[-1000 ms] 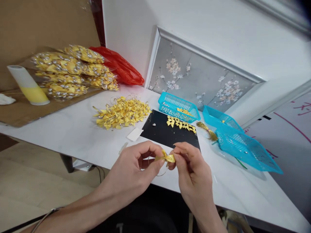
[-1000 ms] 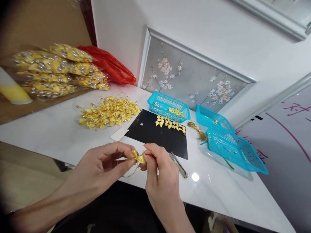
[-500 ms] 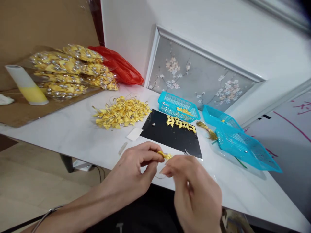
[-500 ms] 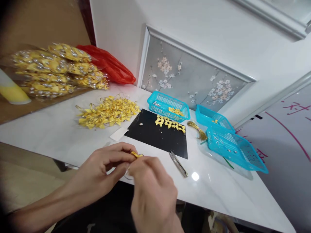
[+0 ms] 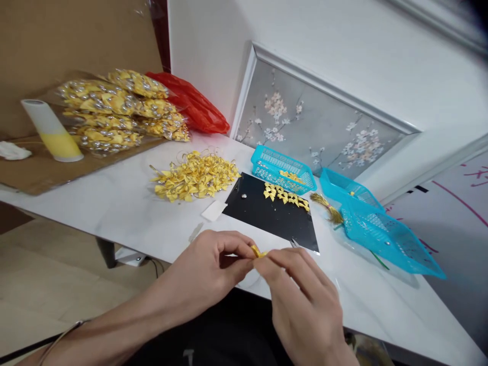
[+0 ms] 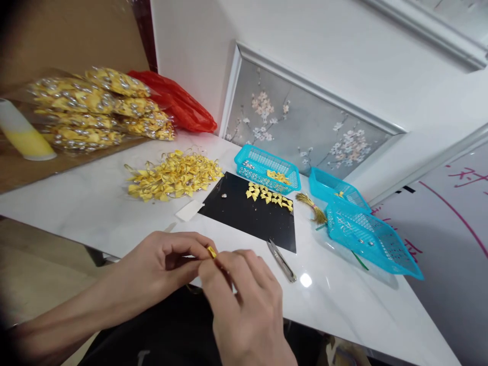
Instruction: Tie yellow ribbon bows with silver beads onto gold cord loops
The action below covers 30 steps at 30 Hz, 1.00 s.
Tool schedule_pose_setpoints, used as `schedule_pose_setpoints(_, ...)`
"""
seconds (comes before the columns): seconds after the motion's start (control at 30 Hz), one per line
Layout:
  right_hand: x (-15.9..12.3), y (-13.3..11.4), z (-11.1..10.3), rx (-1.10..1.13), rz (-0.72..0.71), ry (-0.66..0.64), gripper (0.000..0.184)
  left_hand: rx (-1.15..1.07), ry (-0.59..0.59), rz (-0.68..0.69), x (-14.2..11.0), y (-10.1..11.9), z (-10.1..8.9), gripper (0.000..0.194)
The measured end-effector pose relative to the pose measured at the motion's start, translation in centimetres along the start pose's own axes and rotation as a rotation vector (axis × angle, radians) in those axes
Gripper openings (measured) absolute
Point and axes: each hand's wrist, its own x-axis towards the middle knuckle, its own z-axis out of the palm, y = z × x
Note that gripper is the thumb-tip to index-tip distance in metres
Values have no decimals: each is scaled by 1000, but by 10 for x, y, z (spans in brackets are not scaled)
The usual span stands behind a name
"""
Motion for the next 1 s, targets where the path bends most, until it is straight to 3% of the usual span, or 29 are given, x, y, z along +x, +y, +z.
schedule_pose_setpoints(0.13, 2, 8, -2, -159, -11, -52, 22, 76, 72, 7, -2, -1, 2, 17)
schedule_pose_setpoints(0.37, 3, 1, -7, -285, -17, -120, 23, 48, 156, -25, 1, -3, 6, 12)
schedule_pose_setpoints(1.0, 18, 0, -16, -410, -54, -254, 36, 202, 190, 26, 1, -1, 7, 15)
